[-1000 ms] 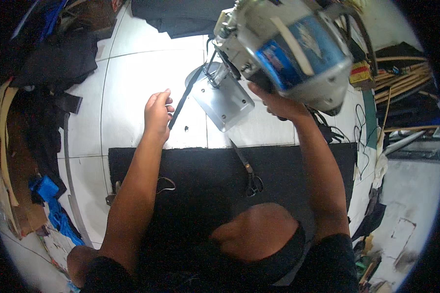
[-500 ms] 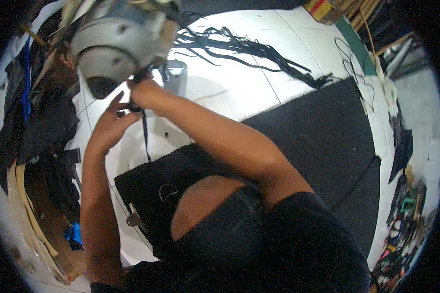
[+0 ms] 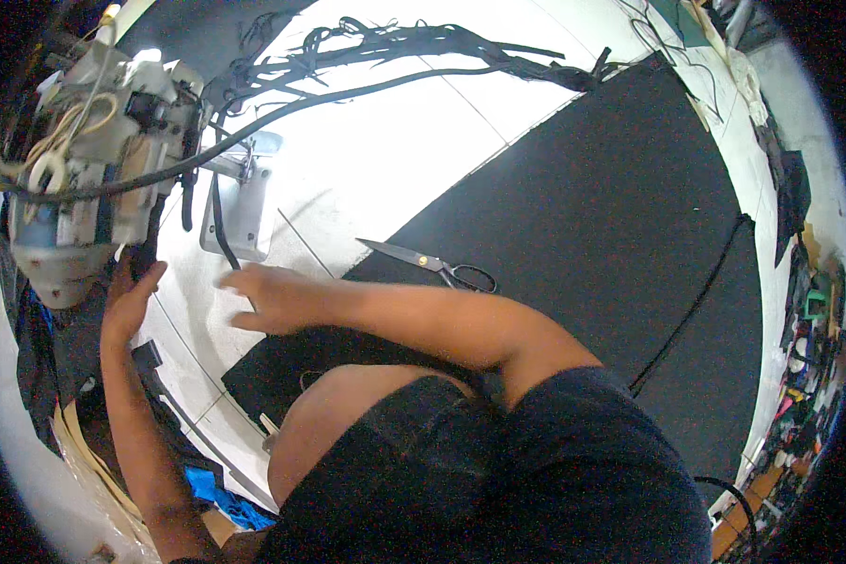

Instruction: The person adjusts a large industrial fabric cutting machine, using shears to trim material and threading a thin black strap through the machine's mechanism.

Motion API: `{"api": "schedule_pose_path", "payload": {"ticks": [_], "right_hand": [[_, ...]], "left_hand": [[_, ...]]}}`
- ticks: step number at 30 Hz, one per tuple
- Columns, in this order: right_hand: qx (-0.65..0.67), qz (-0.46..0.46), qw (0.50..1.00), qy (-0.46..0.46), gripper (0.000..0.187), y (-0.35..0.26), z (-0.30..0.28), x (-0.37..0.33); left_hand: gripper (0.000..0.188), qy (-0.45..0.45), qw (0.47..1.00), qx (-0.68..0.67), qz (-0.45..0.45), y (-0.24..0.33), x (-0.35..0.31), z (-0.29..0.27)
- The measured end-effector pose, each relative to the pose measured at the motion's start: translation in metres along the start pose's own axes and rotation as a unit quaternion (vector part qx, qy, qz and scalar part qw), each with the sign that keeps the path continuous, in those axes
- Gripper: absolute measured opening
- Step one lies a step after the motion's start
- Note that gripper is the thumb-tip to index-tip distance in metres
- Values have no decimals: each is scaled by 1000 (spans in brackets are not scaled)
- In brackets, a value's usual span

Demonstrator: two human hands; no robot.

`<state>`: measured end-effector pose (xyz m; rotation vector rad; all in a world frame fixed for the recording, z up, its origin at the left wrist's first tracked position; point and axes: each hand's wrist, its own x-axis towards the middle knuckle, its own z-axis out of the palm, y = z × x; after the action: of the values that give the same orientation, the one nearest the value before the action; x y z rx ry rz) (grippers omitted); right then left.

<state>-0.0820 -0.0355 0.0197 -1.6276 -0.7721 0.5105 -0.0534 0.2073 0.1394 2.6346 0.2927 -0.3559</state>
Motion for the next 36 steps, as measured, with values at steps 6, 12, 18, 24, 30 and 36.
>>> {"api": "schedule_pose_path", "payload": {"ticks": [6,12,18,24,30,36], "right_hand": [[-279,158,942,94,29,39,-42,-145],[-381,277,871,137,33,45,-86,-224],[-318,286,898,105,43,40,-97,-233],[-351,325,875,76,46,46,-100,-246],[-9,398,917,18,42,41,-101,-208],[33,306,950,49,40,44,-54,-107]], "left_hand": [[43,-25,994,85,-65,-76,12,-50],[38,30,994,83,-58,-138,10,-52],[29,108,992,33,-57,-168,-4,-38],[21,240,956,-171,-5,-200,-42,11],[22,137,762,-563,-289,-105,-49,123],[32,196,664,-698,-183,-36,20,128]]}}
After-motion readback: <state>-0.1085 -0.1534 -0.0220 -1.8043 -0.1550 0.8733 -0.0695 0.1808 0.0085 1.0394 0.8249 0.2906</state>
